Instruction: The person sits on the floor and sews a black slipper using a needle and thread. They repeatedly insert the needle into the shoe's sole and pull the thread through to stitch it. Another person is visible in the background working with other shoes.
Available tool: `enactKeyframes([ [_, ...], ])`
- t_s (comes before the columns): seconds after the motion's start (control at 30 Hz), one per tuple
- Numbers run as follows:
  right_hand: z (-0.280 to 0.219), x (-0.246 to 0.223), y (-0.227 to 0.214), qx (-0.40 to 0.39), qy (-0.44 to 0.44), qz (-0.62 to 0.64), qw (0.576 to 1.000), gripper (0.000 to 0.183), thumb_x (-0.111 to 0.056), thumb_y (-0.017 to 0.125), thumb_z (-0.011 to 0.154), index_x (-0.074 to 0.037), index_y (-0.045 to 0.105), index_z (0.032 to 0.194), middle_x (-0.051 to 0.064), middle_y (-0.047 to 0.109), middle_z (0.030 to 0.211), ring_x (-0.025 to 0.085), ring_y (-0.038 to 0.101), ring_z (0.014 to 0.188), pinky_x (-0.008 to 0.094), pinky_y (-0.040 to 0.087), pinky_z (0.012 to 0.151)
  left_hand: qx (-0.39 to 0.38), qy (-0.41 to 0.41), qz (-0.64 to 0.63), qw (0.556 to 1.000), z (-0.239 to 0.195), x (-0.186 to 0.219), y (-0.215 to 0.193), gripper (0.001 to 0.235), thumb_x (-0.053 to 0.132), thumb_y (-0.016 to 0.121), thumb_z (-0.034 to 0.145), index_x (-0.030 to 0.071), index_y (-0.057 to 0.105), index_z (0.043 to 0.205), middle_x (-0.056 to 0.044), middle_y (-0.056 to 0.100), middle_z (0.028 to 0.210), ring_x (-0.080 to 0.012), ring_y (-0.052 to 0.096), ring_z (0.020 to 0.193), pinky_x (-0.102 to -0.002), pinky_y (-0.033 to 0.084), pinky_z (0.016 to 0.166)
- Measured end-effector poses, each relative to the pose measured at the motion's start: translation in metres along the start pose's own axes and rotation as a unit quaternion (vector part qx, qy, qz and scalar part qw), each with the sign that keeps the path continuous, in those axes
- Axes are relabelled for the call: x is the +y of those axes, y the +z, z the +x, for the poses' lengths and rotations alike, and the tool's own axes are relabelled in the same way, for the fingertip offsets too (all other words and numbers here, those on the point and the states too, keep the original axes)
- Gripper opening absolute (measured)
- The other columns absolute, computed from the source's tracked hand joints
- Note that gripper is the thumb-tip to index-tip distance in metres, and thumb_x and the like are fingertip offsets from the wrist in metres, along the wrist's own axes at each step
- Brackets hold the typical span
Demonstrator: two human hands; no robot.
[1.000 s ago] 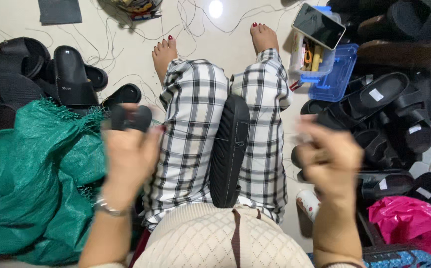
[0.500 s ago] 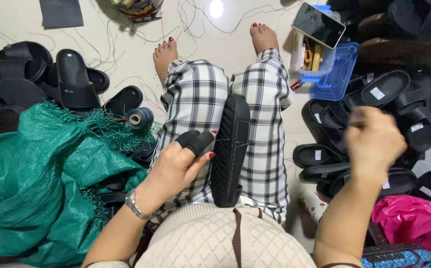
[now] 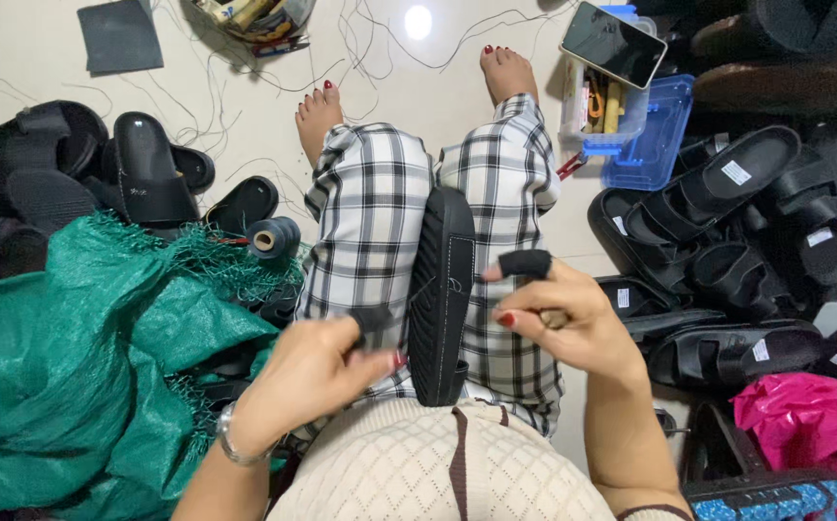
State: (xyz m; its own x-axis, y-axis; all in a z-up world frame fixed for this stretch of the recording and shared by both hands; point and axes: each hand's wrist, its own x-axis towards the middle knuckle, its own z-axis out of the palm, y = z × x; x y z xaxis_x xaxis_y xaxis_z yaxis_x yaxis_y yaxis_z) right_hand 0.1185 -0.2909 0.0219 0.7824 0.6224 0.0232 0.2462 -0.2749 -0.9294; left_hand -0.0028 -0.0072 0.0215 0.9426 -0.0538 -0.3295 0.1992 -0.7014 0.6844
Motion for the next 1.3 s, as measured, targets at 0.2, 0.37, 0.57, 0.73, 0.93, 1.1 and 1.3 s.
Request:
enactKeyframes([
  [0.2, 0.012, 0.032, 0.042, 0.068, 0.037, 0.557, 0.827, 0.018, -0.006, 0.063, 0.093, 0.007, 0.059, 0.081, 0.015, 0.055, 0.050, 0.009, 0.040, 0.032, 0.023, 0.036, 0.029, -0.128, 0.079, -0.537, 0.830, 0.028, 0.023, 0.017, 0.019, 0.028, 0.073, 0.089, 0.009, 0.071, 0.089, -0.001, 0.069, 0.075, -0.0074, 0.059, 0.065, -0.022, 0.050, 0.054],
  [0.37, 0.020, 0.030, 0.042, 0.117, 0.029, 0.437, 0.891, 0.013, 0.001, 0.061, 0.094, 0.011, 0.058, 0.087, 0.015, 0.045, 0.047, 0.013, 0.035, 0.034, 0.026, 0.038, 0.031, 0.229, 0.167, 0.112, 0.952, 0.030, 0.001, 0.044, 0.054, 0.050, 0.066, 0.094, 0.009, 0.058, 0.060, -0.008, 0.039, 0.058, -0.0362, 0.054, 0.057, -0.039, 0.046, 0.056],
  [0.57, 0.027, 0.045, 0.058, 0.217, 0.091, 0.294, 0.926, 0.012, -0.001, 0.066, 0.097, 0.003, 0.064, 0.087, 0.002, 0.040, 0.042, 0.006, 0.034, 0.035, 0.020, 0.029, 0.035, 0.048, 0.098, -0.019, 0.994, -0.017, -0.024, 0.083, 0.053, 0.043, 0.062, 0.097, 0.012, 0.061, 0.055, -0.015, 0.049, 0.051, -0.0400, 0.059, 0.051, -0.041, 0.044, 0.041],
  [0.73, 0.030, 0.039, 0.002, 0.166, 0.116, 0.090, 0.975, 0.015, -0.001, 0.068, 0.095, 0.000, 0.060, 0.107, 0.018, 0.055, 0.082, 0.026, 0.050, 0.073, 0.035, 0.042, 0.061, -0.090, -0.021, -0.223, 0.970, -0.028, -0.058, 0.038, 0.033, 0.026, 0.069, 0.092, 0.001, 0.067, 0.072, -0.018, 0.064, 0.066, -0.0321, 0.064, 0.064, -0.039, 0.053, 0.058],
  [0.93, 0.007, 0.001, -0.036, -0.043, -0.029, -0.273, 0.961, 0.033, -0.006, 0.063, 0.092, -0.012, 0.069, 0.124, 0.016, 0.063, 0.081, 0.040, 0.063, 0.074, 0.048, 0.051, 0.068, 0.051, -0.205, -0.054, 0.976, 0.024, -0.089, -0.038, 0.050, 0.047, 0.065, 0.097, 0.000, 0.071, 0.082, -0.029, 0.066, 0.079, -0.0458, 0.062, 0.082, -0.053, 0.044, 0.073],
  [1.1, 0.015, -0.016, -0.019, -0.134, -0.056, -0.319, 0.937, 0.033, -0.016, 0.057, 0.097, -0.022, 0.069, 0.128, 0.013, 0.060, 0.071, 0.038, 0.066, 0.064, 0.045, 0.052, 0.056, 0.067, -0.007, 0.040, 0.997, 0.062, 0.030, -0.056, 0.065, 0.046, 0.083, 0.077, -0.005, 0.070, 0.116, -0.041, 0.064, 0.114, -0.0647, 0.052, 0.115, -0.068, 0.042, 0.096],
  [1.3, 0.013, 0.003, -0.023, -0.214, -0.068, -0.415, 0.882, 0.057, -0.024, 0.061, 0.096, -0.037, 0.047, 0.150, 0.002, 0.043, 0.069, 0.023, 0.051, 0.055, 0.040, 0.039, 0.045, 0.005, 0.182, 0.121, 0.976, 0.075, 0.002, 0.000, 0.124, 0.070, 0.091, 0.066, 0.017, 0.029, 0.159, -0.022, 0.003, 0.167, -0.0474, -0.006, 0.153, -0.065, 0.005, 0.123],
])
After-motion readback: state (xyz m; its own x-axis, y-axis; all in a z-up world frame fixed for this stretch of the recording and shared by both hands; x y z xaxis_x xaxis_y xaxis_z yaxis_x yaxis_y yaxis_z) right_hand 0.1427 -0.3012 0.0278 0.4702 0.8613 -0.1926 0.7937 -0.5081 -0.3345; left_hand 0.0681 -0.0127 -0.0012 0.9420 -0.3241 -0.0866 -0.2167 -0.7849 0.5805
